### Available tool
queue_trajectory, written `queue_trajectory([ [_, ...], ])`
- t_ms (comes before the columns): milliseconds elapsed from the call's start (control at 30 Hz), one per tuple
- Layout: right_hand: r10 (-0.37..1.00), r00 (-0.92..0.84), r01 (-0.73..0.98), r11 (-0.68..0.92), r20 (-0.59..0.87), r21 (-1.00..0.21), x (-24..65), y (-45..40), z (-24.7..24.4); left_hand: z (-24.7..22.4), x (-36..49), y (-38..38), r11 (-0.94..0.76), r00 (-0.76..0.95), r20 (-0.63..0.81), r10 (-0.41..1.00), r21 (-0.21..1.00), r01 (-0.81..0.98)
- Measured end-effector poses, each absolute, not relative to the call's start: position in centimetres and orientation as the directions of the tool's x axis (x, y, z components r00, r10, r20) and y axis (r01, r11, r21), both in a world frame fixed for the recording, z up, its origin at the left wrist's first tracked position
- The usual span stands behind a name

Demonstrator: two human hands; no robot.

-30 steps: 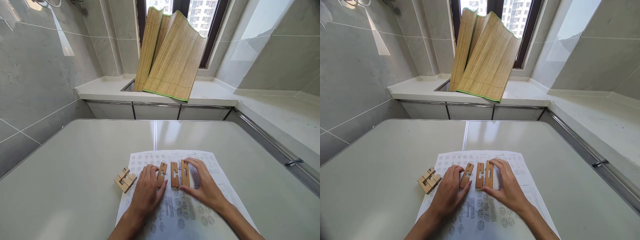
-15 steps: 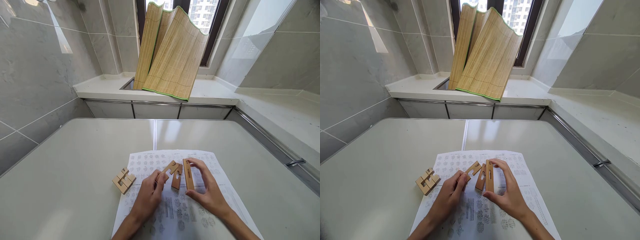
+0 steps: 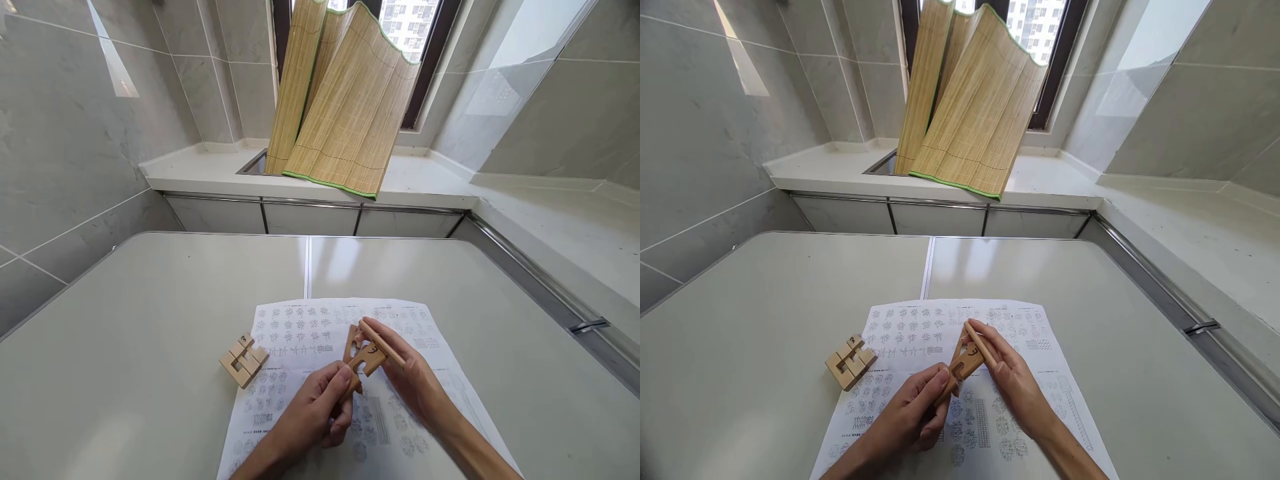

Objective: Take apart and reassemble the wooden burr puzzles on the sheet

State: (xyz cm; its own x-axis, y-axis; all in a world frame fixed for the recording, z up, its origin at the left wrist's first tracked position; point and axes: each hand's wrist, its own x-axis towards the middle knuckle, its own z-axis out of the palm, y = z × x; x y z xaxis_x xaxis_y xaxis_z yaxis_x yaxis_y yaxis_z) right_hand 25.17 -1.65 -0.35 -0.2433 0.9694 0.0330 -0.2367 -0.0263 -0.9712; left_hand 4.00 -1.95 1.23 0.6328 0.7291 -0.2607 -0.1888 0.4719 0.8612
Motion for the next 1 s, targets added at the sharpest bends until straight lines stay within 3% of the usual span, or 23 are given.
queue_trajectory([
  [400, 0.928, -0.364, -0.117, 0.035, 0.076, -0.992, 24.8, -1.7, -1.0, 1.5, 3.9, -1.7, 0.5, 0.666, -0.26, 0.7, 0.844, -0.196],
  [600, 0.921, -0.388, -0.197, -0.073, 0.01, -0.978, 24.3, -2.2, -1.7, 2.1, 3.9, -1.6, 0.517, 0.717, -0.233, 0.657, 0.831, -0.204],
  [1000, 0.921, -0.389, -0.195, -0.043, 0.037, -0.98, 23.9, -2.3, -1.7, 1.6, 3.9, -2.0, 0.454, 0.714, -0.208, 0.669, 0.874, -0.171],
])
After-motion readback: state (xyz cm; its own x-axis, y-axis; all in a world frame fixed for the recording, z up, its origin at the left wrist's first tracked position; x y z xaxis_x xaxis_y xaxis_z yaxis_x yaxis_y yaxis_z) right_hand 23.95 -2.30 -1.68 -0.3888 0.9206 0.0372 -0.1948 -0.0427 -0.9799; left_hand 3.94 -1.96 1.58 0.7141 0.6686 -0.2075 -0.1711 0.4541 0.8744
